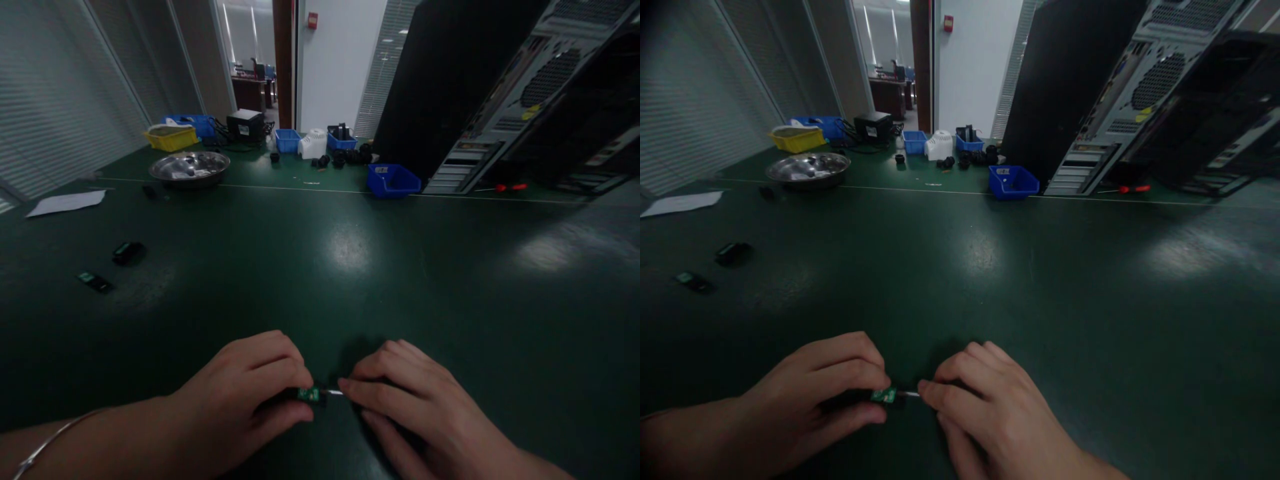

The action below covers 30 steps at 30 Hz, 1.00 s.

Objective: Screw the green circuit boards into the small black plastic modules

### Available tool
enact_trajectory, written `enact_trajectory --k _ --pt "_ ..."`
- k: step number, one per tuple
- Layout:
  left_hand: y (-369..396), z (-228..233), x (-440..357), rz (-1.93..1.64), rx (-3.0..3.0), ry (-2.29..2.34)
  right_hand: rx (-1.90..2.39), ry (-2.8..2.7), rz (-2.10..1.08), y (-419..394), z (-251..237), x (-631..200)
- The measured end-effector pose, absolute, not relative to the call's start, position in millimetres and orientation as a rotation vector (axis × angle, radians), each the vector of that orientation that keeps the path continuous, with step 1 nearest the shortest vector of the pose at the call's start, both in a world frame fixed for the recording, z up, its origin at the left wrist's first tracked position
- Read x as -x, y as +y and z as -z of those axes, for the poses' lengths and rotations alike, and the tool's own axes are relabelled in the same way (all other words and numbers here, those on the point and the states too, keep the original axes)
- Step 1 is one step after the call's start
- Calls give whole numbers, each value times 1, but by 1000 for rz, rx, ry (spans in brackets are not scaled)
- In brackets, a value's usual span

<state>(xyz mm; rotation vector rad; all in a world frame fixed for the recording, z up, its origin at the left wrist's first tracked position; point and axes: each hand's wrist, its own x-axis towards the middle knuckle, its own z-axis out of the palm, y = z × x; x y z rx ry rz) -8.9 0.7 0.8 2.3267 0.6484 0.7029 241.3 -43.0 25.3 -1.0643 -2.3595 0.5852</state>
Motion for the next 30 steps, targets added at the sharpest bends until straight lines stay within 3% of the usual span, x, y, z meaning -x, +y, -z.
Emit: enact_trajectory --k 24,30 --pt "3 -1 9 -753 -2226 662 1068 -2202 -807 -45 -22 -240" --pt "2 3 10 -688 -2289 669 1053 -2263 -702 -46 -21 -240"
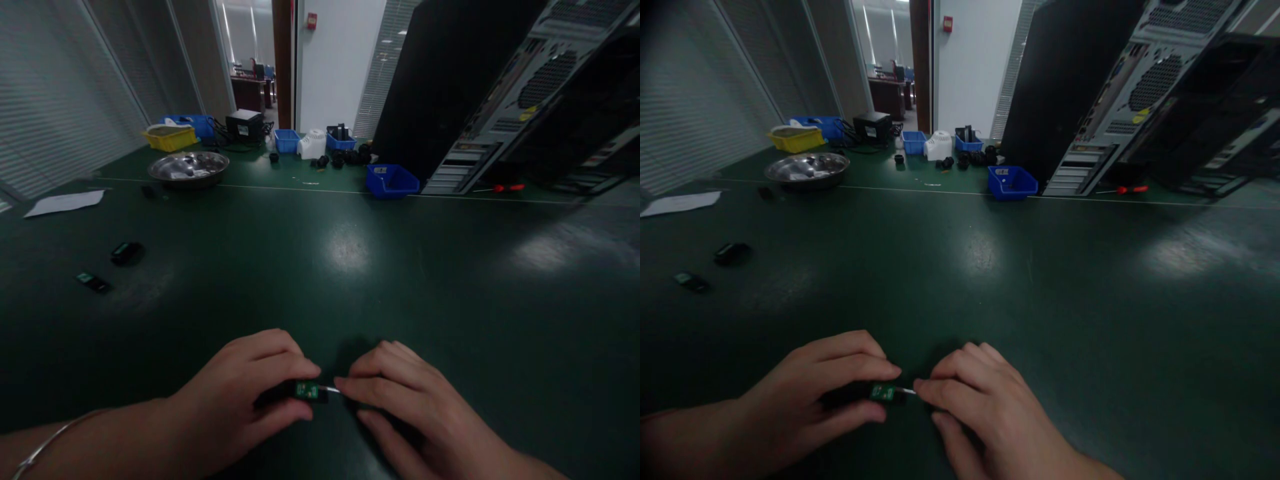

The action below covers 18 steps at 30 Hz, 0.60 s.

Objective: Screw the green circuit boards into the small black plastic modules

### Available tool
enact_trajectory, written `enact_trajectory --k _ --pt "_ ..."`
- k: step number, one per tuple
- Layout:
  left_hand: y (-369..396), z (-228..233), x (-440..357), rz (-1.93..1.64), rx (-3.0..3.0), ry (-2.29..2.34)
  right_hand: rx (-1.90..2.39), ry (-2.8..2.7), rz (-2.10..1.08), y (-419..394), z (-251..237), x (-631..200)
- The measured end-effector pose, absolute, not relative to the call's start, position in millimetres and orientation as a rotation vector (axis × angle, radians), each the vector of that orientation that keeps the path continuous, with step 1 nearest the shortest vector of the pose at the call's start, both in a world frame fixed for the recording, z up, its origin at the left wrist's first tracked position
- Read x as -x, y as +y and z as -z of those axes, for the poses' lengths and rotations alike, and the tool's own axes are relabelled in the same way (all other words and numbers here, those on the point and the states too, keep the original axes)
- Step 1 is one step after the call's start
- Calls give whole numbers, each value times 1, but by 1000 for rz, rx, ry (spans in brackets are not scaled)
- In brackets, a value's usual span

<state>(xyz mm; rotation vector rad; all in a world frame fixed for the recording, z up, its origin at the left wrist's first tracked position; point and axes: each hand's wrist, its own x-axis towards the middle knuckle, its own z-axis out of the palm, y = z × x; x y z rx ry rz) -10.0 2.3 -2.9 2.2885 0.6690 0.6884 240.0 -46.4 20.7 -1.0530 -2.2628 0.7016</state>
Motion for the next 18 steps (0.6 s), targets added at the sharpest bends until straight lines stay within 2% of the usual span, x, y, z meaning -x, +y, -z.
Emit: enact_trajectory --k 18 --pt "5 4 7 -611 -2077 687 1017 -2297 -731 -41 -9 -241"
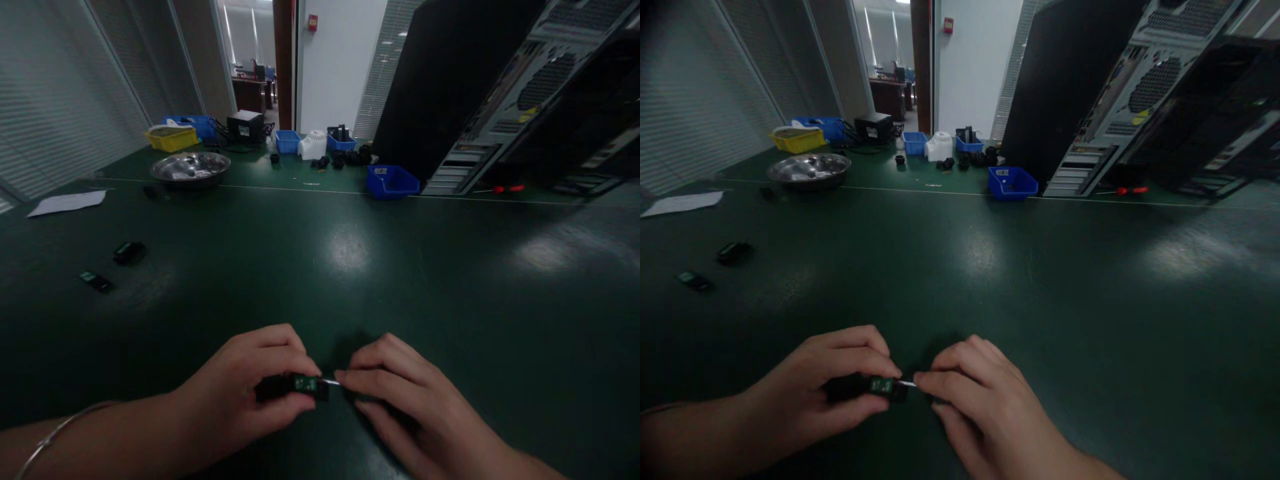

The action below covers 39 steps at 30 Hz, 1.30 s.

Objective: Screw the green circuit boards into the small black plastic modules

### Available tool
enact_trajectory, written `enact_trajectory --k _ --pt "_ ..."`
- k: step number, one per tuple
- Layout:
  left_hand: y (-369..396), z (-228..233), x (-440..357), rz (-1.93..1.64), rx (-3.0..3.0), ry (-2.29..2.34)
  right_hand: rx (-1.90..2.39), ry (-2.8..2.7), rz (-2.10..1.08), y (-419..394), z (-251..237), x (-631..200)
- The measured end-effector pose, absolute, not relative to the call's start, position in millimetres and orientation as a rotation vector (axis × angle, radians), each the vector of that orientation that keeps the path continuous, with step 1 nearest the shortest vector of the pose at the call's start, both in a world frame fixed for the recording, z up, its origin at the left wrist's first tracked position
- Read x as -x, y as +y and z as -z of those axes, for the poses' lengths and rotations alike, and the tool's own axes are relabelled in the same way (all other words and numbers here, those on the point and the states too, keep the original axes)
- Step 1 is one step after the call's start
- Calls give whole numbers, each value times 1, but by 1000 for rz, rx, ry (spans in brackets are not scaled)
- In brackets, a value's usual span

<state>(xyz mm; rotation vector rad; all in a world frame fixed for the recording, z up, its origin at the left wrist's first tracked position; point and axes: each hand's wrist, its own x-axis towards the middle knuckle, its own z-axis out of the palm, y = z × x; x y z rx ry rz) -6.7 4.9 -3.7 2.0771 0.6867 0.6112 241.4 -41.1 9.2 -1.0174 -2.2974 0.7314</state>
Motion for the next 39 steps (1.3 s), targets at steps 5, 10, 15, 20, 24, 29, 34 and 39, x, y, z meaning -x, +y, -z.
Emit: enact_trajectory --k 5,10,15,20,24,29,34,39 --pt "2 3 7 -567 -2160 707 1059 -2316 -742 -44 -16 -239" --pt "2 2 7 -559 -2219 710 1086 -2268 -700 -49 -17 -241" --pt "2 2 7 -551 -2251 702 1089 -2268 -665 -47 -14 -240" --pt "1 1 7 -541 -2272 692 1118 -2288 -649 -47 -15 -239" --pt "0 3 6 -539 -2289 690 1125 -2318 -682 -46 -15 -240" --pt "0 5 6 -524 -2307 671 1030 -2258 -805 -46 -20 -237" --pt "-2 3 8 -490 -2253 731 947 -2069 -885 -49 -22 -238" --pt "-1 -1 8 -551 -2209 705 975 -2027 -865 -44 -17 -241"
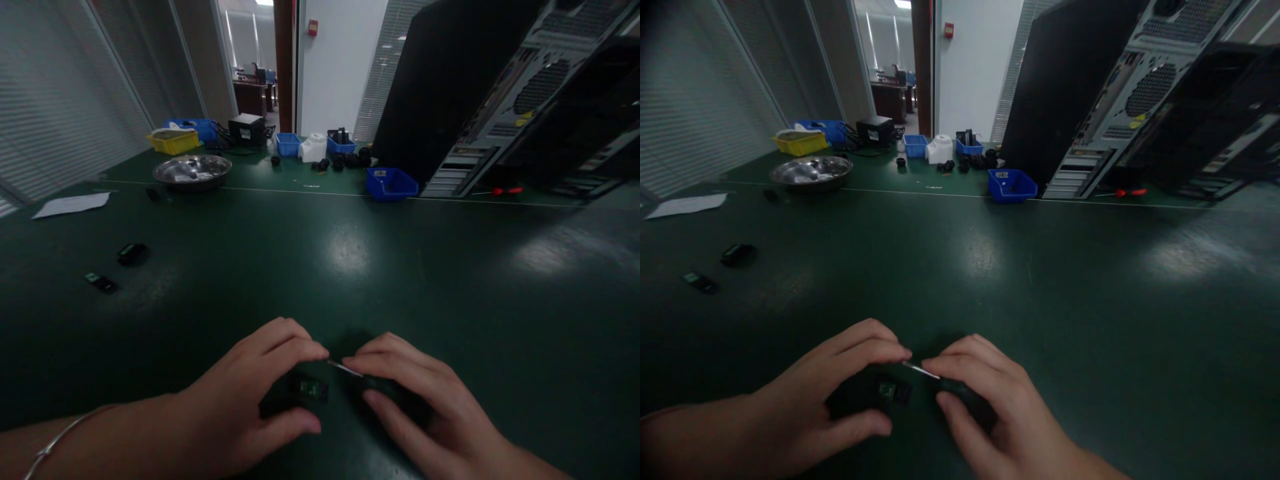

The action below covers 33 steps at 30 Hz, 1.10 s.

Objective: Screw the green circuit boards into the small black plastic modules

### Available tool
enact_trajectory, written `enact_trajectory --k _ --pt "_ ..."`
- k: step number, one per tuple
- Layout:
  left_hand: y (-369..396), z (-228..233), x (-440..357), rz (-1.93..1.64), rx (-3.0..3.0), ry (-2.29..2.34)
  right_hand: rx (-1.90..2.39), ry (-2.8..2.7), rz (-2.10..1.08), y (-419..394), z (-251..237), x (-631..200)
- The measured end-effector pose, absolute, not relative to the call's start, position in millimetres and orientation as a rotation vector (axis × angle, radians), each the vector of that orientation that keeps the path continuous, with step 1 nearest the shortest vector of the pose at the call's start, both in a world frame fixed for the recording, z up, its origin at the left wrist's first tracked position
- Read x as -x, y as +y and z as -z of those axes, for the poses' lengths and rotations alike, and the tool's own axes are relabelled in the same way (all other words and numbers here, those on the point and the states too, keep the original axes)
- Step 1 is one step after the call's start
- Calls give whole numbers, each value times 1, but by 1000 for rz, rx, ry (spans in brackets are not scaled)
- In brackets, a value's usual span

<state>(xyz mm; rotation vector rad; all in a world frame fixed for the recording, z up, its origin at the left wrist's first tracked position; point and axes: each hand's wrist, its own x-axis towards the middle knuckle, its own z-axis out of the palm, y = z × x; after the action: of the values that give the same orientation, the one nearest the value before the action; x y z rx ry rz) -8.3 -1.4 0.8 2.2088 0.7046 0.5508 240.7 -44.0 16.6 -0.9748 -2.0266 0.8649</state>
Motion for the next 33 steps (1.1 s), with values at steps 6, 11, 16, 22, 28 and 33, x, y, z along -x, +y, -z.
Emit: enact_trajectory --k 6,11,16,22,28,33 --pt "-1 -3 7 -682 -2203 609 988 -2035 -855 -43 -19 -240" --pt "-2 -2 10 -779 -2200 638 984 -2010 -839 -42 -16 -243" --pt "-1 -1 11 -782 -2228 873 976 -2018 -802 -45 -16 -244" --pt "-2 0 13 -724 -2315 789 1073 -2107 -724 -42 -10 -245" --pt "-1 -3 12 -550 -2575 572 1299 -2296 -339 -36 -5 -250" --pt "-3 -7 13 -547 -2625 474 1227 -2280 -144 -36 -11 -253"
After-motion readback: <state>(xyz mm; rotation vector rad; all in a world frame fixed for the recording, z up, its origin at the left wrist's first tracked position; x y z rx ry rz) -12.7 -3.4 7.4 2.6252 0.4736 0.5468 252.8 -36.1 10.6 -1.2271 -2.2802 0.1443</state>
